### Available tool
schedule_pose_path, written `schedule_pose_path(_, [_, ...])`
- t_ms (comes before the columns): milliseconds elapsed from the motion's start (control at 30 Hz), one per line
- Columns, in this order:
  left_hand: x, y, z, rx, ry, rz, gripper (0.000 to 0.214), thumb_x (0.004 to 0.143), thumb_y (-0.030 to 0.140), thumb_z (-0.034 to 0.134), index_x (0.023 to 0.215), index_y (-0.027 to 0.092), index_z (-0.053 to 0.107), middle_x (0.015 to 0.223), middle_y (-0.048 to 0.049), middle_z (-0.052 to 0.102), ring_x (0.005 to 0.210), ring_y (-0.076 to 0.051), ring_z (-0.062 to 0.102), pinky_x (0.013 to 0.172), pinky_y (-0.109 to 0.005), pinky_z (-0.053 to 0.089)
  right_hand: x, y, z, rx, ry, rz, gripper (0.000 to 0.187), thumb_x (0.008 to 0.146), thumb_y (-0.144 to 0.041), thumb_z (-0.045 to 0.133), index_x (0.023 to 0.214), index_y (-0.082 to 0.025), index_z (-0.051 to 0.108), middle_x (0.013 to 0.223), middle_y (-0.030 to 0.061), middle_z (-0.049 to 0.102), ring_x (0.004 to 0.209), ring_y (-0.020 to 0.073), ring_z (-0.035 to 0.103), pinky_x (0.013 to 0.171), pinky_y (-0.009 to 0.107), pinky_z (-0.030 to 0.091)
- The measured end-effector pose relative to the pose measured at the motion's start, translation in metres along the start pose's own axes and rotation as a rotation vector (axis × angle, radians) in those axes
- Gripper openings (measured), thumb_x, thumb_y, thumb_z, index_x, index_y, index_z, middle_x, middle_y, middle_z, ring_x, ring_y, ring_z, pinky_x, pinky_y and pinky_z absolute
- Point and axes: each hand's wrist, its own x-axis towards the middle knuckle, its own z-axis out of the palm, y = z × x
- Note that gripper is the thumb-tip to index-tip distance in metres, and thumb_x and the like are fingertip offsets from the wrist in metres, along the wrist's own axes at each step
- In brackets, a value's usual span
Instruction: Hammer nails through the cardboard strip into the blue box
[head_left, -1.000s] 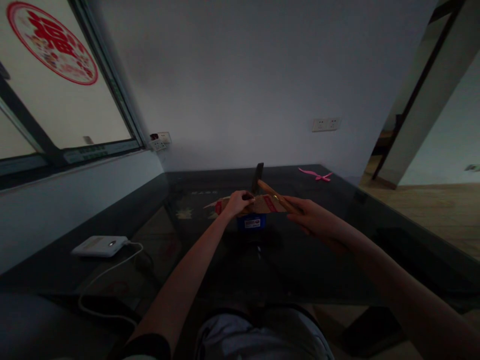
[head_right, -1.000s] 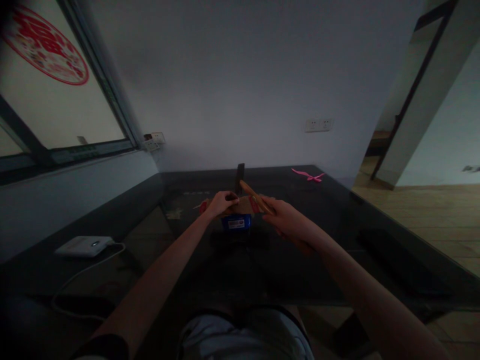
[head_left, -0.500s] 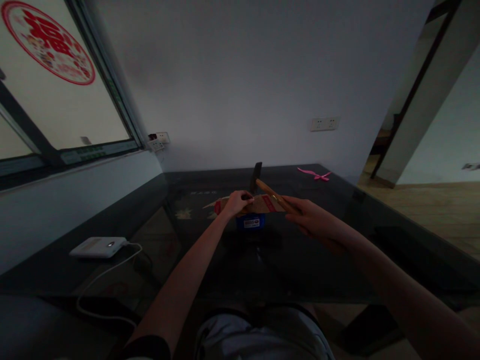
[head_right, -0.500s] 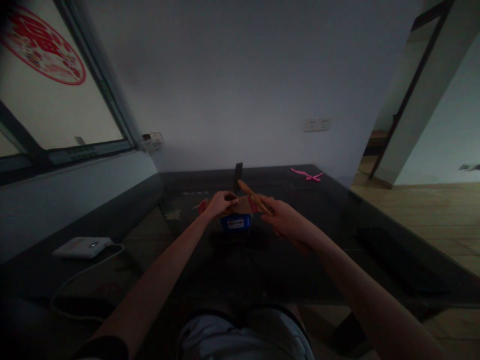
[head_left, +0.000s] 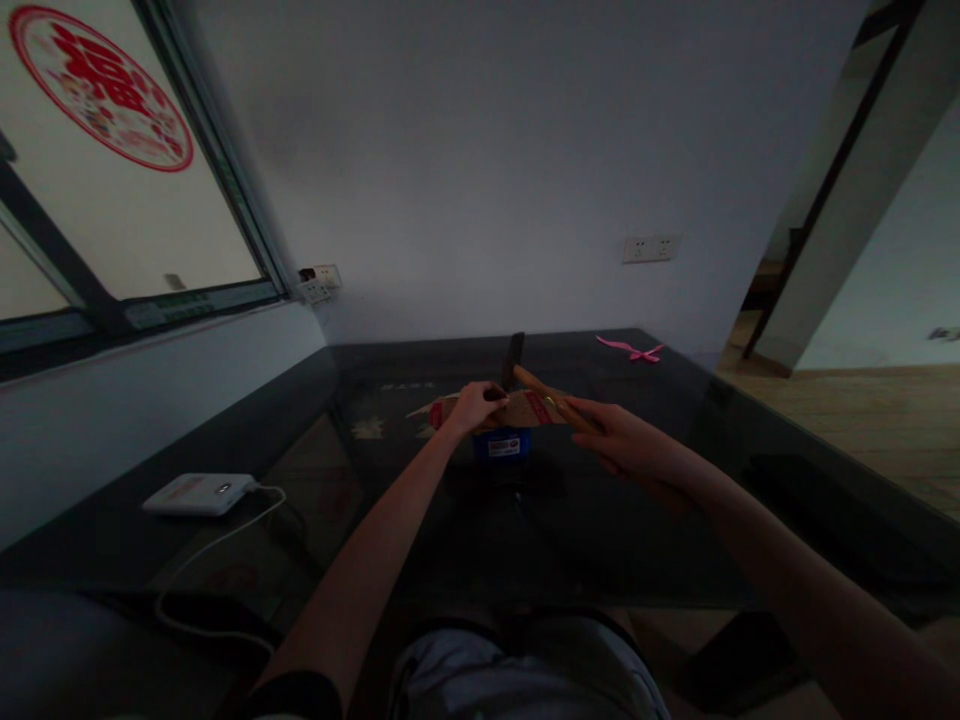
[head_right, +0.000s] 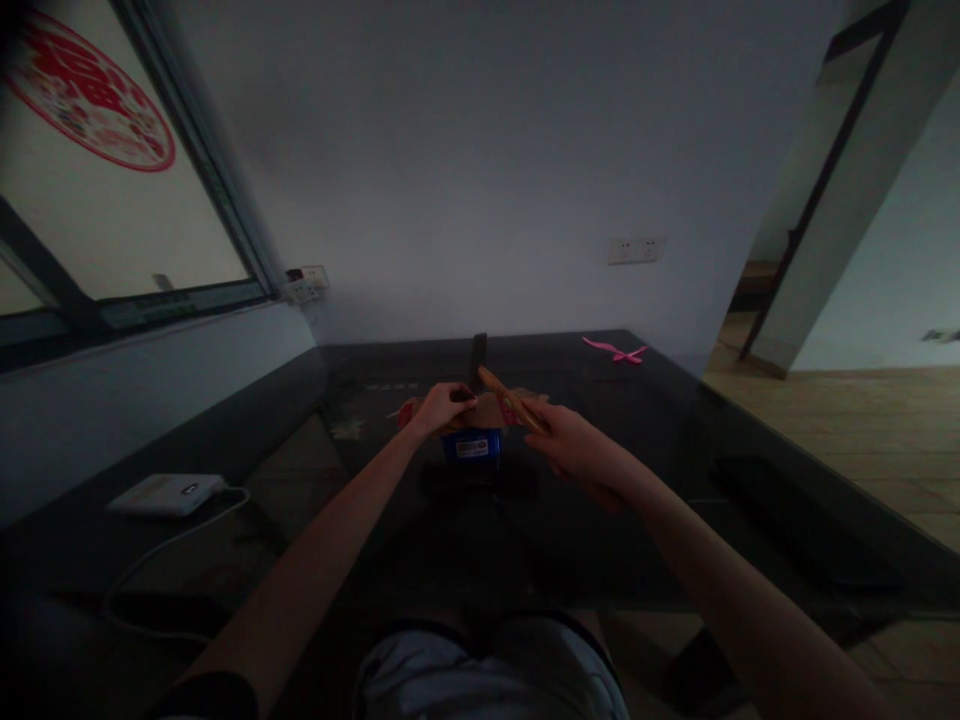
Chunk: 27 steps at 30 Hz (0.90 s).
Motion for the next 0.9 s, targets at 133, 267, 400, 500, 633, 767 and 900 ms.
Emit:
schedule_pose_path(133, [0.0, 0.0, 0.0, 0.018, 0.001, 0.017, 0.018, 0.071, 0.024, 0.066, 0.084, 0.012, 0.069, 0.083, -0.0076, 0.07, 0.075, -0.017, 0.063, 0.073, -0.028, 0.048, -0.001, 0.0, 0.0, -0.001, -0.007, 0.017, 0.06, 0.078, -0.016, 0.048, 0.137, -0.012, 0.036, 0.055, -0.0063, 0.047, 0.035, 0.0076, 0.045, 0.031, 0.019, 0.039])
schedule_pose_path(267, [0.0, 0.0, -0.001, 0.002, -0.001, 0.01, 0.017, 0.072, 0.025, 0.065, 0.082, 0.012, 0.069, 0.08, -0.0072, 0.07, 0.073, -0.017, 0.063, 0.07, -0.027, 0.048, -0.005, -0.001, -0.004, 0.051, 0.014, -0.006, 0.061, 0.079, -0.018, 0.049, 0.138, -0.014, 0.034, 0.057, -0.0054, 0.049, 0.035, 0.007, 0.045, 0.032, 0.018, 0.038])
schedule_pose_path(400, [0.001, -0.004, -0.001, -0.007, -0.008, 0.027, 0.015, 0.072, 0.024, 0.065, 0.081, 0.013, 0.068, 0.08, -0.0067, 0.069, 0.075, -0.016, 0.063, 0.07, -0.027, 0.048, -0.006, 0.003, -0.003, 0.088, 0.05, -0.014, 0.059, 0.08, -0.02, 0.05, 0.137, -0.013, 0.035, 0.055, -0.0061, 0.048, 0.035, 0.0068, 0.044, 0.032, 0.018, 0.036])
schedule_pose_path(500, [0.004, -0.006, 0.0, -0.06, -0.03, 0.049, 0.017, 0.069, 0.021, 0.066, 0.084, 0.012, 0.066, 0.084, -0.007, 0.069, 0.077, -0.015, 0.062, 0.072, -0.027, 0.049, -0.009, 0.009, 0.001, 0.155, 0.07, 0.014, 0.06, 0.079, -0.024, 0.051, 0.136, -0.012, 0.035, 0.051, -0.0079, 0.044, 0.035, 0.007, 0.041, 0.032, 0.018, 0.035])
schedule_pose_path(633, [0.006, 0.0, -0.008, -0.118, -0.044, 0.125, 0.042, 0.063, 0.019, 0.072, 0.103, 0.013, 0.06, 0.094, -0.0082, 0.066, 0.082, -0.015, 0.062, 0.075, -0.028, 0.05, -0.018, 0.026, 0.007, 0.322, 0.115, 0.052, 0.064, 0.08, -0.031, 0.053, 0.138, -0.015, 0.032, 0.05, -0.009, 0.041, 0.036, 0.0075, 0.039, 0.033, 0.019, 0.034])
schedule_pose_path(767, [-0.009, 0.024, -0.031, -0.052, 0.116, 0.223, 0.047, 0.067, 0.022, 0.07, 0.111, 0.015, 0.056, 0.11, -0.0105, 0.06, 0.096, -0.017, 0.058, 0.084, -0.03, 0.047, -0.025, 0.049, 0.017, 0.481, 0.213, 0.072, 0.069, 0.077, -0.035, 0.057, 0.138, -0.016, 0.032, 0.052, -0.0092, 0.039, 0.036, 0.0068, 0.037, 0.032, 0.019, 0.031])
schedule_pose_path(900, [-0.048, 0.047, -0.042, 0.019, 0.361, 0.27, 0.021, 0.083, 0.023, 0.049, 0.1, 0.016, 0.06, 0.099, -0.0078, 0.062, 0.09, -0.014, 0.058, 0.083, -0.027, 0.046, -0.022, 0.069, 0.028, 0.634, 0.299, 0.055, 0.074, 0.074, -0.037, 0.059, 0.139, -0.015, 0.03, 0.049, -0.0105, 0.038, 0.033, 0.0061, 0.032, 0.031, 0.019, 0.027])
